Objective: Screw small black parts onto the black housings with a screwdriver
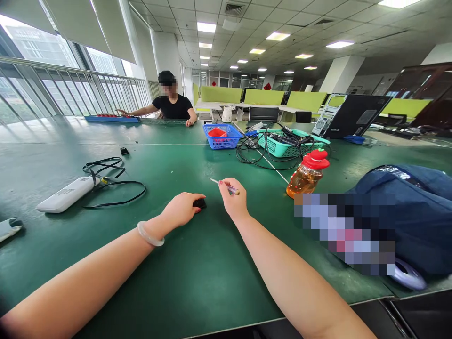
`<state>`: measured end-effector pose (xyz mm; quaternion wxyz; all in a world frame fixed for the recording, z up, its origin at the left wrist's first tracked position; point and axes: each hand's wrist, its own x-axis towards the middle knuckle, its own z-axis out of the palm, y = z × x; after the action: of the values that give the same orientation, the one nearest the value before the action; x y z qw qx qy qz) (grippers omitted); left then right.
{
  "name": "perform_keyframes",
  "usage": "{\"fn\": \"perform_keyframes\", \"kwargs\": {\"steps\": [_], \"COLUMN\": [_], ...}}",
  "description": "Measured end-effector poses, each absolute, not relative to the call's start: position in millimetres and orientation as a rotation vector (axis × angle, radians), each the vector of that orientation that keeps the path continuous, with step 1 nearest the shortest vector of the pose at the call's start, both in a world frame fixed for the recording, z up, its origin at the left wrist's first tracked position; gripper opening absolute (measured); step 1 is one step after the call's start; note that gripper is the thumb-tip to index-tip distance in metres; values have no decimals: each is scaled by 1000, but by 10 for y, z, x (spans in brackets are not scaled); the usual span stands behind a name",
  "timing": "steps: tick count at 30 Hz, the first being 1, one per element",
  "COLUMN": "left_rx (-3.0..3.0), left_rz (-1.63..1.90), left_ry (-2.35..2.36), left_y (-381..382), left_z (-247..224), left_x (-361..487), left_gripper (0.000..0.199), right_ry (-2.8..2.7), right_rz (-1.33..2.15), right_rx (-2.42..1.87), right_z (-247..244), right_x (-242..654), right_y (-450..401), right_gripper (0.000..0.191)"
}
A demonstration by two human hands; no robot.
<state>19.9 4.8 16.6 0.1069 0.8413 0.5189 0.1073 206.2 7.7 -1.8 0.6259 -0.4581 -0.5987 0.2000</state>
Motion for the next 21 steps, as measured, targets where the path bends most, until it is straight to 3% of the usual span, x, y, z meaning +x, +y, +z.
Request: {"fn": "perform_keyframes", "kwargs": {"steps": [2, 8, 14, 21], "left_rx": [2465, 2268, 2323, 2360], "left_rz": [387, 639, 638, 718], "left_ry": [1540, 1459, 1459, 1426], "left_y": [128, 229, 242, 217], "left_z": [99, -40, -90, -117], "left_x": [220, 48, 22, 45], "left_gripper": [50, 62, 42, 46], "right_ry": [-1416, -1613, -1821, -1960], "right_rz": [401, 311, 110, 15], "right_rx": [-1036, -1027, -955, -835], "right_z": [-8, -4, 48, 64], "right_x": [2035, 1928, 1882, 1855], "right_y": [75, -10, -147, -155], "right_gripper": [16, 14, 20, 15]}}
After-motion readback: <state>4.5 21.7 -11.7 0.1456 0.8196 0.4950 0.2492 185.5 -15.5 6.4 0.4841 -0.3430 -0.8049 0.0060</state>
